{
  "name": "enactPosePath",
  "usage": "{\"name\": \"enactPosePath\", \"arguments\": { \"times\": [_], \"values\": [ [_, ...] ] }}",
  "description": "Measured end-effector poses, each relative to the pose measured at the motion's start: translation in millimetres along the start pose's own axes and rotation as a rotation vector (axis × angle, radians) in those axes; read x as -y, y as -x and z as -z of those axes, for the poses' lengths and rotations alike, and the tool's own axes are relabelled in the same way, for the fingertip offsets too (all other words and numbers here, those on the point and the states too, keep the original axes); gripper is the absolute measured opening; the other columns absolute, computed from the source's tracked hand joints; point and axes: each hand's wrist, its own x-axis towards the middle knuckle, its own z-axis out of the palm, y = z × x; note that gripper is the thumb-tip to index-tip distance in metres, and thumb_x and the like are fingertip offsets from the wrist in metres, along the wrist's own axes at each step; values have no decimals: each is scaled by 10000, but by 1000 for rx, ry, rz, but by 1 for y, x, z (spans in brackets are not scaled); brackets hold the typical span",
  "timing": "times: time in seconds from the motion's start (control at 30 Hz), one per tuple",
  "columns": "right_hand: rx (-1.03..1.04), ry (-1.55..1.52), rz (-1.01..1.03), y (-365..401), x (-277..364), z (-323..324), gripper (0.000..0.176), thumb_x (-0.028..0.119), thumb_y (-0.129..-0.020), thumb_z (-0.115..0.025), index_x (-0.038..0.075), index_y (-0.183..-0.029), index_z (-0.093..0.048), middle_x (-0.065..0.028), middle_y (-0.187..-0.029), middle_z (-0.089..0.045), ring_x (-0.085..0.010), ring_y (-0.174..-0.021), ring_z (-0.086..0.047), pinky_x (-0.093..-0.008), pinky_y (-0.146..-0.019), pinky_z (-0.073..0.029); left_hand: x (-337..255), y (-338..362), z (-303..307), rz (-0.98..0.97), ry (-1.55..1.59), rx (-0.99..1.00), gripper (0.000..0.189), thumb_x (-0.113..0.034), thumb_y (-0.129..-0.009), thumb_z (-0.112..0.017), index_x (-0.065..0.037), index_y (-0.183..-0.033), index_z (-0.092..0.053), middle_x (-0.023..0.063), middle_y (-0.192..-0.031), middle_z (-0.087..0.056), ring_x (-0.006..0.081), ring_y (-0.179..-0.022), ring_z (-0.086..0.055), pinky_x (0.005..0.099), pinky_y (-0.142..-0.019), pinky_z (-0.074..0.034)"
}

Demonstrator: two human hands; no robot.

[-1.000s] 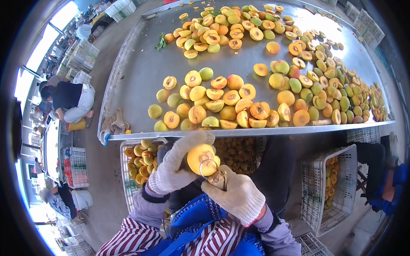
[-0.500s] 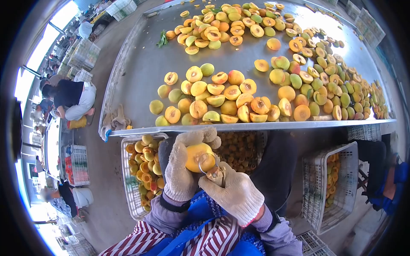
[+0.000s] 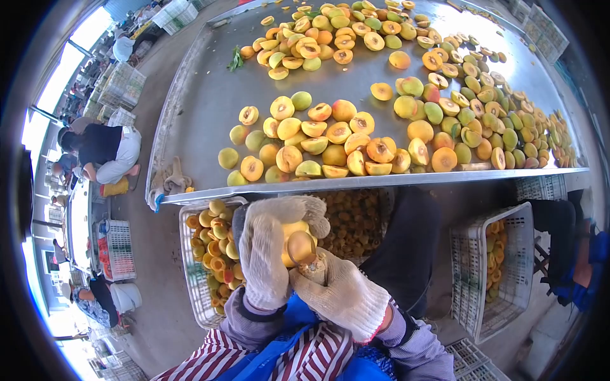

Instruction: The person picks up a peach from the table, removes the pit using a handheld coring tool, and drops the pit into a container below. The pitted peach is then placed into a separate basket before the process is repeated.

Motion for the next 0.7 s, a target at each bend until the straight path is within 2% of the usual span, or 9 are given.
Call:
{"name": "enactPosePath", "arguments": {
  "times": [0.07, 0.23, 0.27, 0.37, 0.5, 0.53, 0.57, 0.63, 0.7],
  "values": [
    [137, -129, -270, 1, 12, 6, 244, 236, -947, -678, 25, -1052, -613, -7, -678, -620, -68, -578, -557, -248, -518, -458, -7, -1, -5, 42, -32, -9, 338, -276, -1047, -488, 8, -1183, -610, 138, -1117, -682, 183, -960, -655, 345, -878, -527],
    [200, -236, -246, 4, 6, 10, 213, 245, -953, -661, 45, -955, -589, -5, -611, -577, -58, -476, -506, -220, -437, -398, 1, -3, -4, -193, -269, 80, 320, -257, -1046, -495, 20, -1154, -613, 127, -1076, -686, 138, -876, -633, 296, -800, -516],
    [268, -248, -320, 4, 7, 14, 222, 251, -950, -661, 49, -907, -580, -6, -596, -569, -67, -451, -499, -226, -420, -394, -6, -9, -2, 41, -40, 176, 310, -250, -1048, -495, 18, -1149, -611, 120, -1071, -682, 129, -860, -622, 289, -803, -513],
    [338, -283, -337, 4, 8, 19, 266, 276, -953, -647, 58, -829, -557, -9, -584, -560, -77, -430, -490, -230, -397, -384, -9, -10, -6, 169, 0, 192, 299, -240, -1052, -489, 16, -1155, -604, 111, -1074, -678, 124, -855, -612, 278, -803, -508],
    [494, -588, -337, 11, -6, 28, 294, 291, -929, -659, 49, -798, -556, 11, -551, -507, -64, -405, -438, -228, -365, -334, -13, -16, 1, 110, -116, 394, 223, -188, -997, -582, 1, -1084, -662, 97, -973, -703, 142, -809, -644, 298, -758, -528],
    [770, -913, -402, 3, -17, 31, 283, 282, -913, -671, 40, -809, -568, 18, -542, -476, -62, -406, -419, -221, -369, -312, -9, -23, 3, -98, -138, 496, 214, -182, -947, -636, -5, -1056, -687, 128, -944, -712, 194, -822, -687, 316, -741, -540],
    [770, -913, -399, 5, -18, 32, 283, 282, -913, -671, 40, -809, -568, 18, -542, -476, -62, -406, -419, -221, -369, -312, -4, -27, 4, -99, -140, 498, 214, -182, -947, -636, -5, -1056, -687, 128, -944, -712, 194, -822, -687, 316, -741, -540],
    [778, -909, -314, 10, -17, 31, 281, 277, -913, -663, 22, -831, -579, 19, -530, -456, -67, -393, -399, -217, -364, -295, 8, -32, 2, -637, -192, 533, 243, -206, -916, -671, -7, -1054, -692, 163, -965, -710, 246, -863, -707, 326, -749, -546],
    [658, -907, -305, 15, -20, 27, 268, 263, -898, -671, 18, -837, -582, -1, -589, -490, -78, -450, -440, -221, -411, -336, 12, -24, -4, -659, -140, 524, 286, -261, -939, -658, -9, -1073, -677, 160, -984, -715, 239, -846, -703, 332, -744, -553]
  ]
}}
